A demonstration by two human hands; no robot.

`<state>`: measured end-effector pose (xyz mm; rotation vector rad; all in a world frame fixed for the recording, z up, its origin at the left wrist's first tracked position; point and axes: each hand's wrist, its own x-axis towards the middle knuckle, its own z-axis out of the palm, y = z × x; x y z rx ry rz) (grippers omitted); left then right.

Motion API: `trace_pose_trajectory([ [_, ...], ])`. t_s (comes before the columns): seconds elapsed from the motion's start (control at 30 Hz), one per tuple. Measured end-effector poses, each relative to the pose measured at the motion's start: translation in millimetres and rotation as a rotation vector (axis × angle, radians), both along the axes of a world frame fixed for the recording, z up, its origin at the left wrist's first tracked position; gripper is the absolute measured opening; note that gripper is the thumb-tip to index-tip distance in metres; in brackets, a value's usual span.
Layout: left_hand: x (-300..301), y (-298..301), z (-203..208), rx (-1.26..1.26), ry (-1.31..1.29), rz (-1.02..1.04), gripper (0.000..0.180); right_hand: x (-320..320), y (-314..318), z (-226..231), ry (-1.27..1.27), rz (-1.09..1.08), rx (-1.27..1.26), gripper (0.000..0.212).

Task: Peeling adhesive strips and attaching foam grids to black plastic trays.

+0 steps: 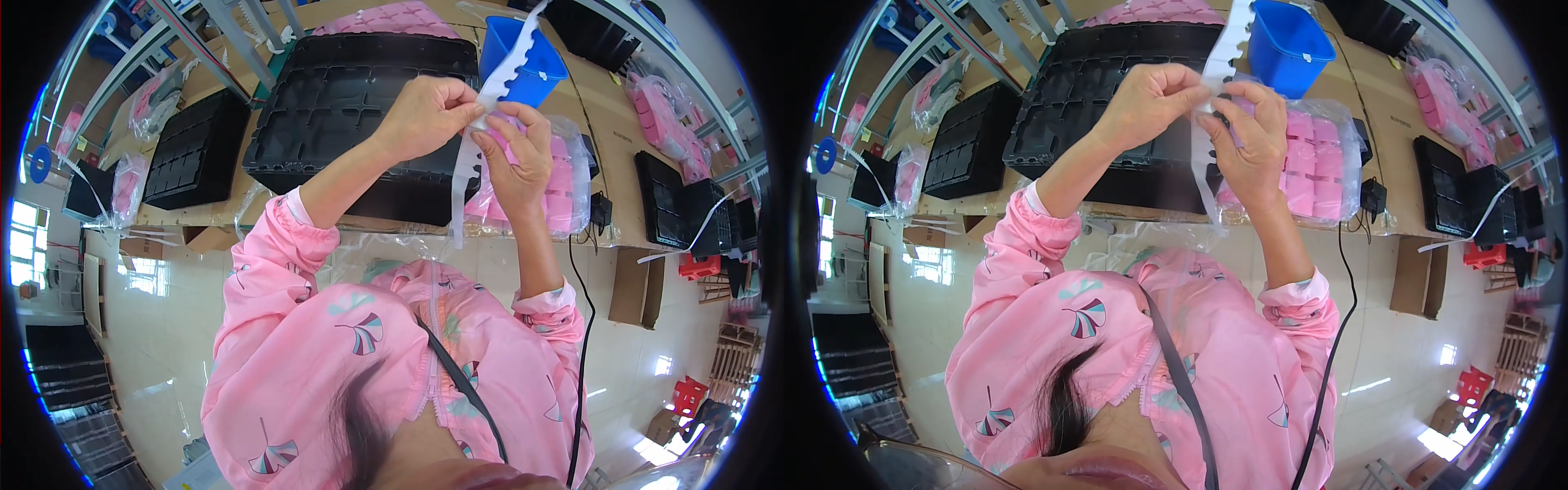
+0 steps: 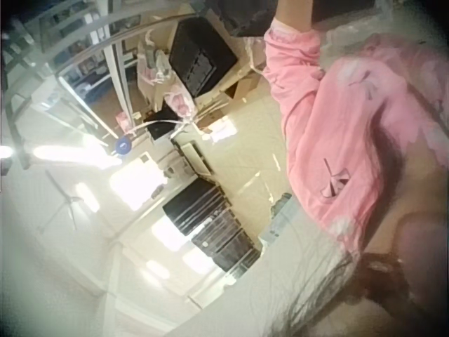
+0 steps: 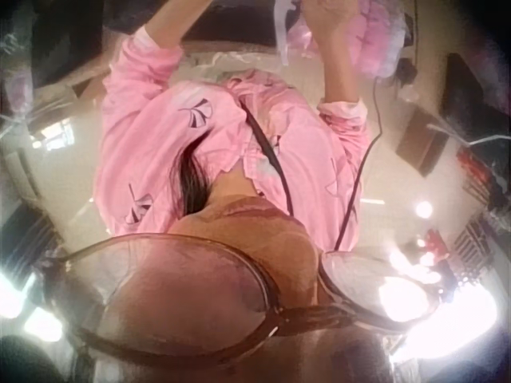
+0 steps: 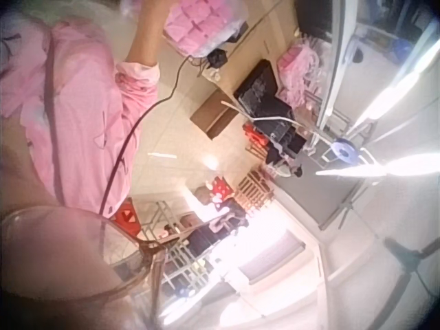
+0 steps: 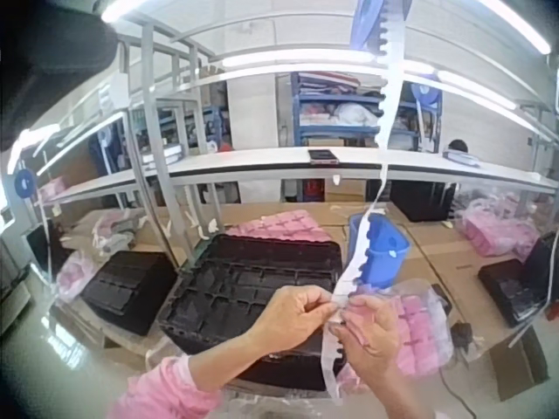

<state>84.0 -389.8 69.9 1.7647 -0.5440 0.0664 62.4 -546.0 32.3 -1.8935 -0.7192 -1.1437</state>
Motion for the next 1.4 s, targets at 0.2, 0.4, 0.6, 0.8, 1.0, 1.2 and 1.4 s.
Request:
trace_pose_trajectory([
  [0.2, -5, 4, -18, -0.119, 0.13, 0.013, 0.019, 0, 4, -18, -0.024, 0.04, -0.027, 0.026],
  [0.4, -10, 5, -17, -0.091, 0.172, 0.066, 0.019, 4, 7, -20, -0.109, 0.037, -0.048, 0.022],
  [0.6, -8, 8, -22, -0.112, 0.199, 0.079, 0.018, 5, 10, -21, -0.135, 0.088, -0.099, 0.02],
  [0.8, -2, 24, -28, -0.032, 0.058, 0.239, 0.015, -6, 8, 6, 0.212, 0.173, -0.057, 0.011],
  [1.0, 0, 57, -11, 0.057, 0.073, 0.081, 0.014, 46, -17, 5, 1.011, 0.38, -0.355, 0.008],
  [1.2, -1, 67, -10, 0.094, 0.064, 0.092, 0.015, 65, 7, 1, 1.129, 0.441, -0.703, 0.01],
  [1.4, 0, 72, -12, 0.103, 0.031, 0.105, 0.014, 74, 21, -2, 1.087, 0.483, -0.869, 0.008],
])
